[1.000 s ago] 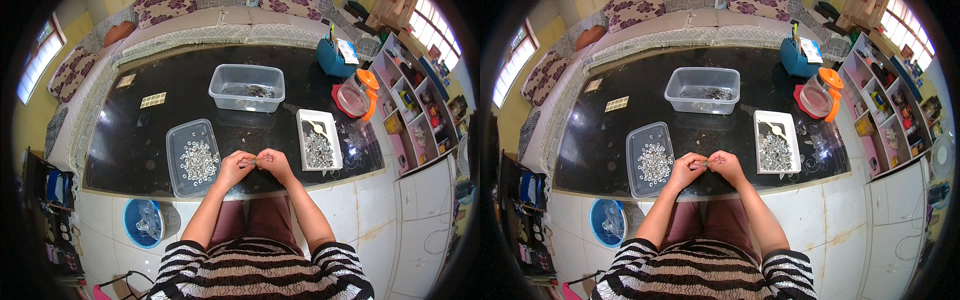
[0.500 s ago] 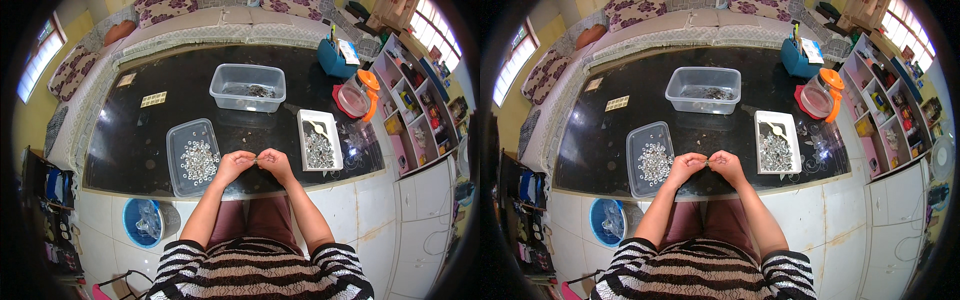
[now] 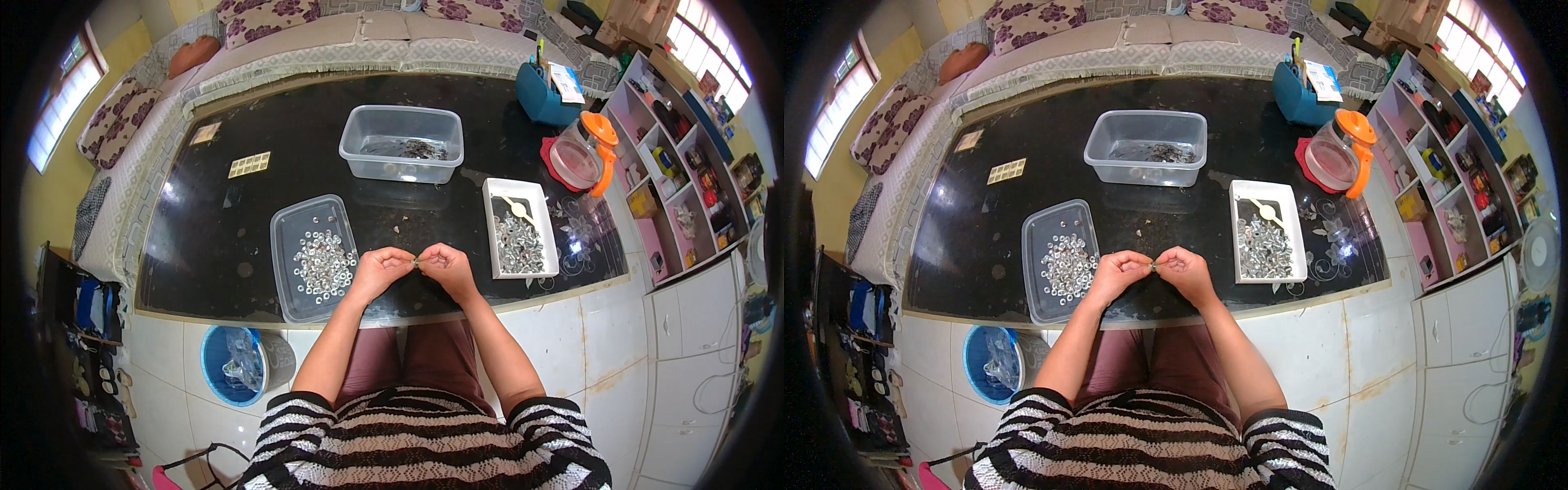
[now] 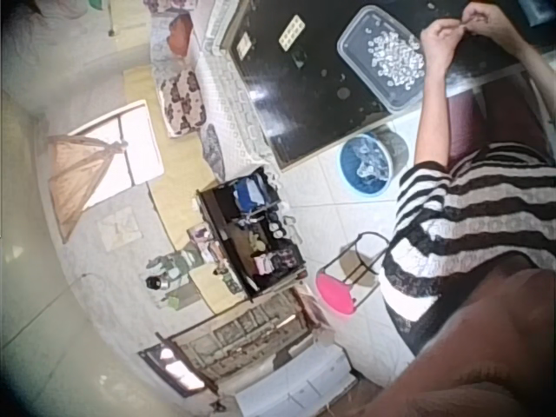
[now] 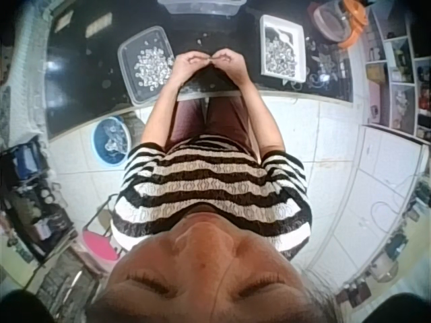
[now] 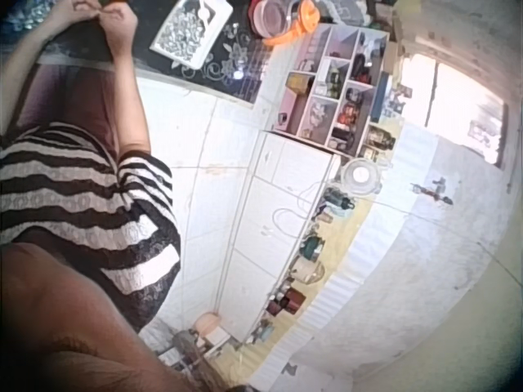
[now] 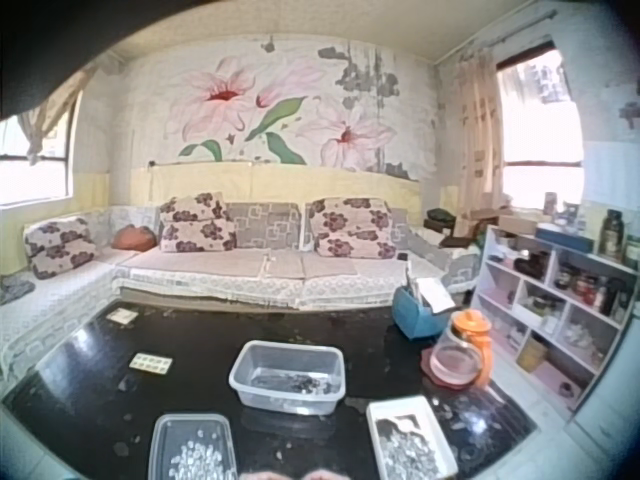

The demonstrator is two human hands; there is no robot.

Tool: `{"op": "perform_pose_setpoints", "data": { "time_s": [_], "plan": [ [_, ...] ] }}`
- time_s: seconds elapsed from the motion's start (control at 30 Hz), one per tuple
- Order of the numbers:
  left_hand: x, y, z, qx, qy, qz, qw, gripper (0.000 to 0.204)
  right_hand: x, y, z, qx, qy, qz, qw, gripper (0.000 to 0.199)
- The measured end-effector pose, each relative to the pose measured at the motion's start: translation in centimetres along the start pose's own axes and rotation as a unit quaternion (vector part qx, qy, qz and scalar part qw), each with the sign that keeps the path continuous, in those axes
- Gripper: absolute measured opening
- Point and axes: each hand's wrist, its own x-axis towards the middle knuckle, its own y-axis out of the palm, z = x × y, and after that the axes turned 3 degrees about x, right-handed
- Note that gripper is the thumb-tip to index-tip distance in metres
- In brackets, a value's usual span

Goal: The person assembles small metal and plastic components by hand. They pick up circular metal washers and small plastic pins from separate containers on a table and join them together before placing the assembled units into another plastic tray.

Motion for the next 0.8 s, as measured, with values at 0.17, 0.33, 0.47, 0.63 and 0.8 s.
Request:
{"op": "perform_pose_setpoints", "data": {
  "time_s": [0.17,0.33,0.47,0.63,0.8],
  "plan": [
    [-0.1,0.0,0.3,0.016,0.016,-0.001,1.0,0.013,-0.1,-0.1,0.1,-0.024,0.007,0.009,1.0,0.008],
    [-0.3,0.2,-0.1,0.021,0.028,-0.006,0.999,0.013,0.0,-0.1,0.8,0.002,0.031,0.019,0.999,0.007],
    [-0.5,0.7,-0.6,-0.049,0.007,0.003,0.999,0.013,-0.2,0.0,1.6,0.071,0.032,0.035,0.996,0.008],
    [-0.8,1.2,-0.2,-0.114,-0.007,-0.025,0.993,0.013,-0.3,-0.1,2.0,0.08,0.025,0.046,0.995,0.008],
    [-1.6,2.1,1.2,-0.175,-0.001,-0.063,0.983,0.015,-0.2,-0.5,1.9,0.042,0.045,0.068,0.996,0.007]
  ]
}}
